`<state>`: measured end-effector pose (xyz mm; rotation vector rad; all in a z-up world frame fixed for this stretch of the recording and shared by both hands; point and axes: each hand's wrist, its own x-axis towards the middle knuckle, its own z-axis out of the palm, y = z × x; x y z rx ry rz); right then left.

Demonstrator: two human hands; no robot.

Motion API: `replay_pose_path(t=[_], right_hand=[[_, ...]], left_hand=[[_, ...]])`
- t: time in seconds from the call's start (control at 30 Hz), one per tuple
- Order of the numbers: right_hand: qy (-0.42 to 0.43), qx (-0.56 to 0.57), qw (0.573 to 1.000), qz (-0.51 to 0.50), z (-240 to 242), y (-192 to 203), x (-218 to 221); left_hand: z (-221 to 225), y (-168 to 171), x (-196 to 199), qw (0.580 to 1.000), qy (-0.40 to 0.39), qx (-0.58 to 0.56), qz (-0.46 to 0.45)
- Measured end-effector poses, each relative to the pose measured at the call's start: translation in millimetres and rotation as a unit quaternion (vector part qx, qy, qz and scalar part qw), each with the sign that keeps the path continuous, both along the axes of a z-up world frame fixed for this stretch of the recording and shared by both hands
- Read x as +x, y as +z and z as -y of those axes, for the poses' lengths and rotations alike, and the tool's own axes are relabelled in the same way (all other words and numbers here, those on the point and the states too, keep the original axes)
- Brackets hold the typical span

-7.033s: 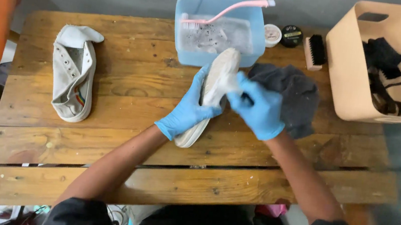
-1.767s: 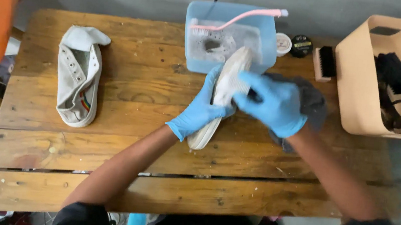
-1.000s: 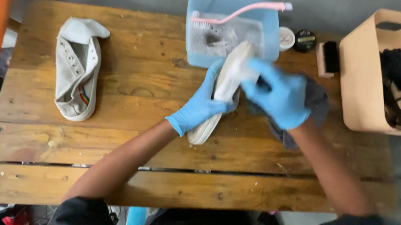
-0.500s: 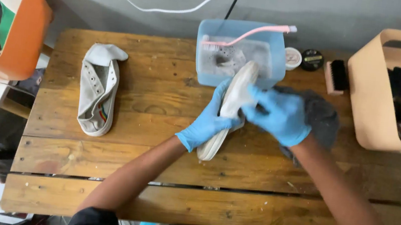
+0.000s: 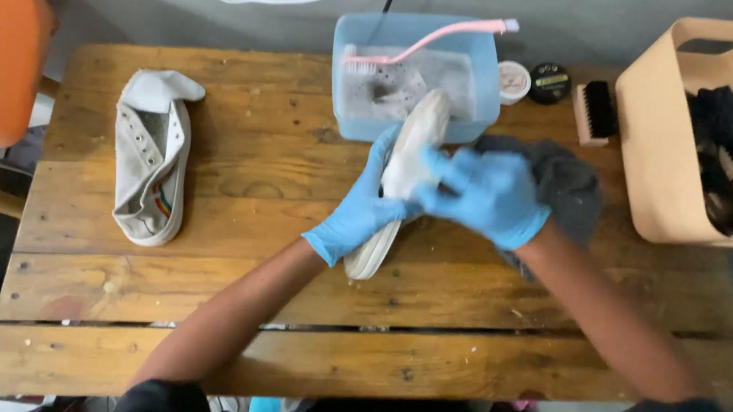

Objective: Scrubbing the upper and sole of a white sneaker using a brush, soapy water, and a cloth.

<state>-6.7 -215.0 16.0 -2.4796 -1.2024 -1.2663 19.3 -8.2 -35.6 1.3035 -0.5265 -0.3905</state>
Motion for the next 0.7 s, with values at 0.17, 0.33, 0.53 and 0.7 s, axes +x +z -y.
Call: replay_pose_path(t=[0.17, 0.33, 0.53, 0.7], right_hand=[[-0.045, 0.028, 0.998, -0.032, -15.7, 0.2, -12.4], [-0.062, 0.115, 0.985, -0.11, 11.5, 8.5, 8.8], [-0.097, 0.136, 0.983, -0.082, 10.9, 4.4, 23.0], [-0.082, 0.196, 0.971, -0.112, -6.4, -2.9, 10.9]], left_hand=[[0.8, -19.8, 5.3, 0.996, -0.004, -0.076, -0.037], [0.5, 7.8, -11.8, 0.996, 0.008, -0.047, -0.07], [-2.5, 7.9, 0.1, 0.994, 0.001, -0.053, -0.091], [3.2, 19.6, 2.4, 0.997, 0.008, -0.044, -0.071]])
